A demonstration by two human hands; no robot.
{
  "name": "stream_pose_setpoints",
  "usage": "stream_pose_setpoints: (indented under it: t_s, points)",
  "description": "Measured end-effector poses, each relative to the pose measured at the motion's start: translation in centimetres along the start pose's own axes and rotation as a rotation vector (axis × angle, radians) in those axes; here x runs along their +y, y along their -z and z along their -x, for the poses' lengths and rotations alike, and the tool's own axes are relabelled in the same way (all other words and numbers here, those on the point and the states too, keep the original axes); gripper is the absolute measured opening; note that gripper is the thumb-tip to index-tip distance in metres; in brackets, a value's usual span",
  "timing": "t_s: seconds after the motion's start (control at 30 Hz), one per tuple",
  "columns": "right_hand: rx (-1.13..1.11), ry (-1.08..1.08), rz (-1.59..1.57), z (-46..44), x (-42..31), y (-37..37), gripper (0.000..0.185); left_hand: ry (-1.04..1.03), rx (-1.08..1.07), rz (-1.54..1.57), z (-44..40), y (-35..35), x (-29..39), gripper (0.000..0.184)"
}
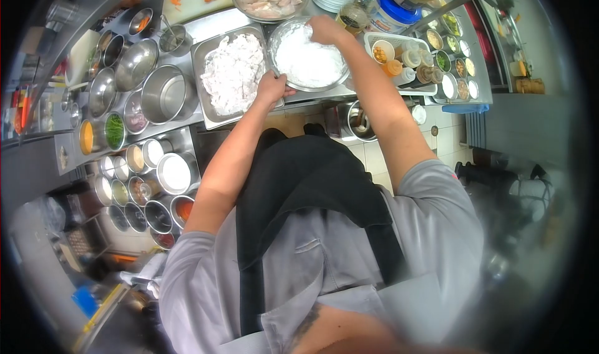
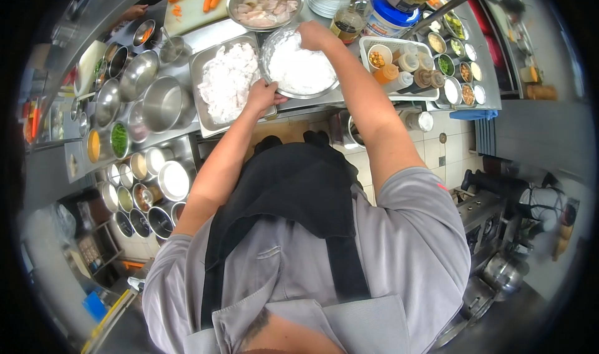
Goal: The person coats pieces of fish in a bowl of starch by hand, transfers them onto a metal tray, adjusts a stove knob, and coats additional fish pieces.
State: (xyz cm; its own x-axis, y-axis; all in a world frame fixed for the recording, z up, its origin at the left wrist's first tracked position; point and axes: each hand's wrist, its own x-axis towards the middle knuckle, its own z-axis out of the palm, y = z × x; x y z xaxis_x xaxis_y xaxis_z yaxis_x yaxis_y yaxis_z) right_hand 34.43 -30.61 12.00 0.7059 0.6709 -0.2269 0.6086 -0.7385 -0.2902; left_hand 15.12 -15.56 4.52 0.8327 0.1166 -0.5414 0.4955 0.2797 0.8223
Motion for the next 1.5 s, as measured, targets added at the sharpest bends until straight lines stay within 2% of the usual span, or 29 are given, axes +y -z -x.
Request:
stream_pose_setpoints:
  t_s: [0.2, 0.3, 0.4, 0.47, 0.57, 0.6, 0.63, 0.7, 0.73, 0.8, 0.83, 0.9, 0.93, 1.07, 1.13, 1.17, 1.27, 1.3, 1.37, 1.4, 1.5]
  points:
    - [0.009, 0.127, 0.034, 0.2, 1.2, -0.5, 0.049, -0.019, -0.001, -0.036, -0.8, 0.3, -0.8, 0.027]
    - [-0.028, 0.096, -0.019, 0.9, 0.9, 0.5, 0.053, 0.006, -0.005, -0.047, -0.5, 0.3, -0.4, 0.028]
    - [0.027, -0.013, -0.041, 1.6, 0.7, 0.7, 0.057, -0.008, -0.040, -0.004, -0.3, 0.3, -0.2, 0.029]
    - [-0.169, -0.014, -0.083, 1.4, 1.7, -1.5, 0.068, -0.014, -0.055, -0.038, 0.2, 0.2, 0.1, 0.030]
    - [-0.359, 0.056, 0.089, 2.0, 1.8, -7.5, 0.097, -0.007, -0.052, -0.044, 0.1, 0.2, 0.1, 0.031]
    - [-0.374, 0.013, 0.146, 2.6, 1.0, -8.9, 0.094, -0.010, -0.052, -0.044, 0.0, 0.2, 0.1, 0.031]
    - [-0.274, -0.067, 0.187, 3.8, -0.4, -8.9, 0.089, 0.004, -0.040, -0.043, 0.0, 0.2, 0.0, 0.030]
    - [-0.209, -0.097, 0.151, 3.8, -0.5, -8.8, 0.077, 0.004, -0.020, -0.034, -0.5, 0.2, -0.2, 0.030]
    - [-0.206, -0.089, 0.157, 3.3, 0.1, -9.5, 0.077, 0.007, -0.028, -0.028, -0.7, 0.3, -0.7, 0.030]
    - [-0.032, -0.092, 0.114, 1.9, 2.0, -10.6, 0.060, 0.009, -0.026, -0.024, -0.6, 0.2, -0.6, 0.030]
    - [-0.026, -0.081, 0.121, 1.8, 1.8, -9.4, 0.060, -0.002, -0.019, -0.019, -0.4, 0.2, -0.4, 0.030]
    - [0.049, -0.085, 0.043, 3.1, 0.2, -5.4, 0.045, -0.017, -0.008, -0.003, 0.0, 0.0, -0.5, 0.027]
    - [0.156, -0.102, -0.028, 3.4, -0.6, -3.8, 0.040, -0.007, 0.007, 0.019, 0.0, 0.0, -0.5, 0.025]
    - [0.258, -0.195, -0.227, 2.7, -0.5, -4.7, 0.039, -0.023, 0.024, 0.034, -0.1, 0.1, -0.9, 0.027]
    - [0.167, 0.018, -0.091, 1.3, 2.2, -9.3, 0.039, -0.033, -0.010, 0.045, -0.4, 0.4, -1.4, 0.027]
    - [0.155, 0.027, -0.086, 2.0, 1.3, -8.0, 0.039, -0.029, -0.001, 0.058, -0.3, 0.6, -1.1, 0.027]
    - [0.292, -0.240, -0.357, 4.4, -1.1, -3.7, 0.039, 0.001, -0.039, -0.016, 0.1, 1.4, -1.0, 0.028]
    - [0.276, -0.233, -0.350, 3.9, -0.4, -4.3, 0.039, 0.006, -0.031, 0.000, 0.1, 1.5, -1.0, 0.028]
    - [0.235, -0.075, -0.208, 2.0, 2.0, -7.0, 0.040, 0.001, -0.009, -0.033, 0.4, 1.2, -0.7, 0.029]
    - [0.238, -0.061, -0.209, 1.3, 3.1, -8.8, 0.041, 0.004, 0.008, -0.045, 0.1, 1.2, -0.9, 0.029]
    - [0.226, -0.101, -0.211, 2.4, 2.2, -6.6, 0.043, -0.026, 0.047, -0.121, 0.6, 1.1, -0.6, 0.028]
